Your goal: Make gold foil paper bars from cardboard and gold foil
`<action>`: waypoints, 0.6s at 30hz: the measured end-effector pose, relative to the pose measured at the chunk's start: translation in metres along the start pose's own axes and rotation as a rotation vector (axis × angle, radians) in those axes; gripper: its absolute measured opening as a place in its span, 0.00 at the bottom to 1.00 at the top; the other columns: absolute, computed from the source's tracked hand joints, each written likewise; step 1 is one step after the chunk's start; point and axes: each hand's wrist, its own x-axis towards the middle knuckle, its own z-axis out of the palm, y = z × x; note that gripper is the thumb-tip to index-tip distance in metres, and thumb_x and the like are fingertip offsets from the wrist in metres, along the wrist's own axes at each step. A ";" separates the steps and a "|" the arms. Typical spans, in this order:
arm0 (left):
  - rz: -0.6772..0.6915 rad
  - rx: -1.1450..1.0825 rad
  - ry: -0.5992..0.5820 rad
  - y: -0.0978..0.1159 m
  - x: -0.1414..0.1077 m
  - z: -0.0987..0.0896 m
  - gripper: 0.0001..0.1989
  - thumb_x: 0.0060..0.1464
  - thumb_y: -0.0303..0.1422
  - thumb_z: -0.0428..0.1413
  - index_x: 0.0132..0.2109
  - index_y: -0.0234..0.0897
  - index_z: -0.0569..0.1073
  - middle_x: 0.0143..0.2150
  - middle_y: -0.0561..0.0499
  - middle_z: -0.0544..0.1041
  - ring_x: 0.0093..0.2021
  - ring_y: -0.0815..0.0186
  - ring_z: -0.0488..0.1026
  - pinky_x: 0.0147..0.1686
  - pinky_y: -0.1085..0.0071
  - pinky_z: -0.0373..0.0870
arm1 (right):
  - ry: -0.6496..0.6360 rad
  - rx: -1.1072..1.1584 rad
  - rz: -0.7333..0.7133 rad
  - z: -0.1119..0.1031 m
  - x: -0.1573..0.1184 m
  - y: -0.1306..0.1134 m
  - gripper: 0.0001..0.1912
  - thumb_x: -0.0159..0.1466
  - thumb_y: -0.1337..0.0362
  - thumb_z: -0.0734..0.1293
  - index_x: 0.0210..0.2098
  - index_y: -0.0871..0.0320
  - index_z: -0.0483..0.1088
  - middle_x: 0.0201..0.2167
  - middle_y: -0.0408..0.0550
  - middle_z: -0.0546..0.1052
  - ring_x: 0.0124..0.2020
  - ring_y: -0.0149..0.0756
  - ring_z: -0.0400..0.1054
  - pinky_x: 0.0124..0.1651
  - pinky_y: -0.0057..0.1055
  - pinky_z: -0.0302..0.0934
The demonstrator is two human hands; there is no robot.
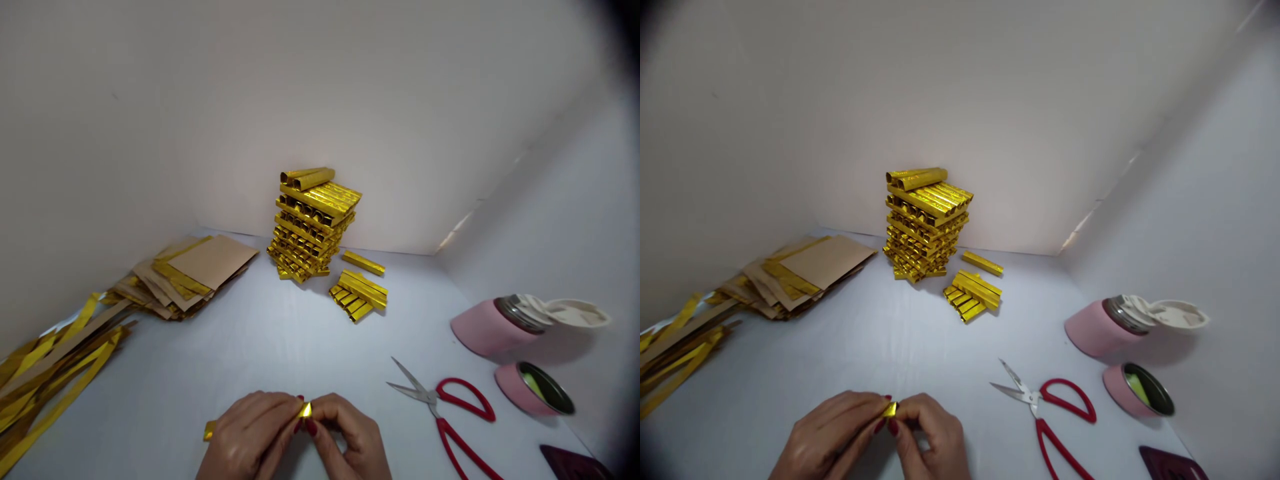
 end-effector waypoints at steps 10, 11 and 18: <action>0.003 -0.032 -0.012 0.000 -0.001 0.003 0.09 0.63 0.26 0.47 0.44 0.33 0.72 0.34 0.45 0.80 0.32 0.65 0.79 0.30 0.74 0.77 | 0.099 0.105 0.088 0.012 -0.004 0.005 0.12 0.64 0.57 0.62 0.32 0.56 0.73 0.26 0.48 0.77 0.27 0.35 0.71 0.31 0.27 0.64; 0.008 -0.032 -0.007 0.000 -0.002 0.003 0.09 0.63 0.26 0.47 0.45 0.32 0.72 0.34 0.44 0.80 0.32 0.65 0.79 0.30 0.74 0.77 | 0.095 0.104 0.067 0.011 -0.004 0.004 0.10 0.64 0.59 0.63 0.33 0.55 0.74 0.27 0.48 0.77 0.28 0.35 0.71 0.31 0.27 0.65; -0.002 -0.087 -0.001 0.001 0.000 0.003 0.11 0.65 0.26 0.46 0.47 0.33 0.72 0.35 0.44 0.80 0.33 0.65 0.79 0.32 0.75 0.78 | -0.038 0.049 0.035 0.001 0.002 -0.003 0.08 0.64 0.66 0.62 0.35 0.55 0.73 0.31 0.49 0.78 0.32 0.37 0.72 0.36 0.29 0.66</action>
